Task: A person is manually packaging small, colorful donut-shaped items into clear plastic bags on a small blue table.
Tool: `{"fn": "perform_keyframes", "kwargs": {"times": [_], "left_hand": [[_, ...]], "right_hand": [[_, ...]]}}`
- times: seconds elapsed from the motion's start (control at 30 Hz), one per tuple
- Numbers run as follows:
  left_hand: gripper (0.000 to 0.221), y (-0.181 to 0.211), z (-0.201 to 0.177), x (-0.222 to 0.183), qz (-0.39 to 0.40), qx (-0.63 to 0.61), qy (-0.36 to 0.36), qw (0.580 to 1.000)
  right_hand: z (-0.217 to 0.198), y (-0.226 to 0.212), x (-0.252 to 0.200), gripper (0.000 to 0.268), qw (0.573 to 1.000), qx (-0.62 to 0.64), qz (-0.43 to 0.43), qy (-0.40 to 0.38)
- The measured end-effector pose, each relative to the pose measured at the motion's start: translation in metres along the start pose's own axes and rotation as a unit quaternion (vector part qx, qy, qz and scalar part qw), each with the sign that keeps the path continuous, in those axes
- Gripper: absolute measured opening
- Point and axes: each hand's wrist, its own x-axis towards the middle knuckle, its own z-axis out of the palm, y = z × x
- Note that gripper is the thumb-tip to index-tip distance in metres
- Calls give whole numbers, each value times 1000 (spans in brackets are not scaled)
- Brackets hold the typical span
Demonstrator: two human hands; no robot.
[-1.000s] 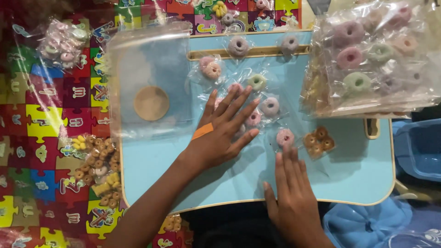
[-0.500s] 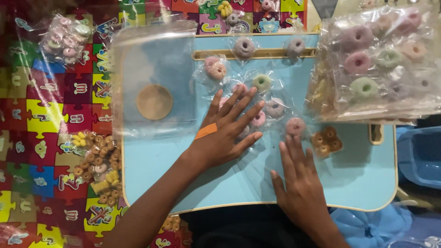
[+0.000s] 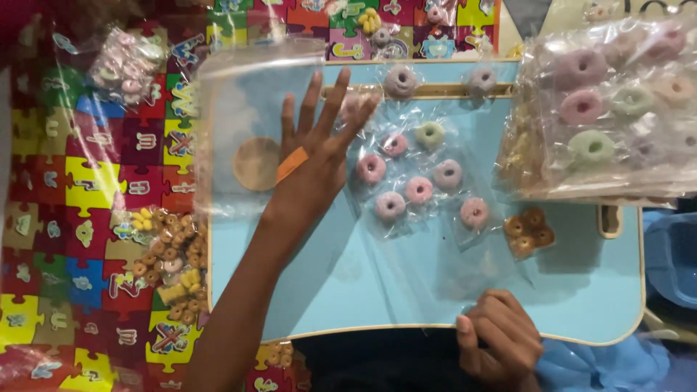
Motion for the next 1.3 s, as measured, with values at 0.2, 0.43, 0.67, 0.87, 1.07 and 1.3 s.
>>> {"fn": "perform_keyframes", "kwargs": {"times": [0.2,0.43,0.67,0.87,1.07,1.3], "left_hand": [[65,-5,2,26,26,19,12,999],[49,9,-16,16,38,-67,106,991],[50,52,-40,-14,134,-354,5,926],[58,88,-49,-31,256,-381,-80,885],[59,90,-51,-33,258,-400,-116,872],[63,89,-49,-35,264,-384,-102,879]], "right_hand": [[14,20,-5,24,998,-24,-54,12],[16,54,-30,24,998,-13,-61,25],[-24,160,-110,20,992,51,21,-113],[-12,94,-35,64,996,16,82,28],[-3,57,-10,36,990,17,138,23],[0,59,-11,33,986,98,135,34]]}}
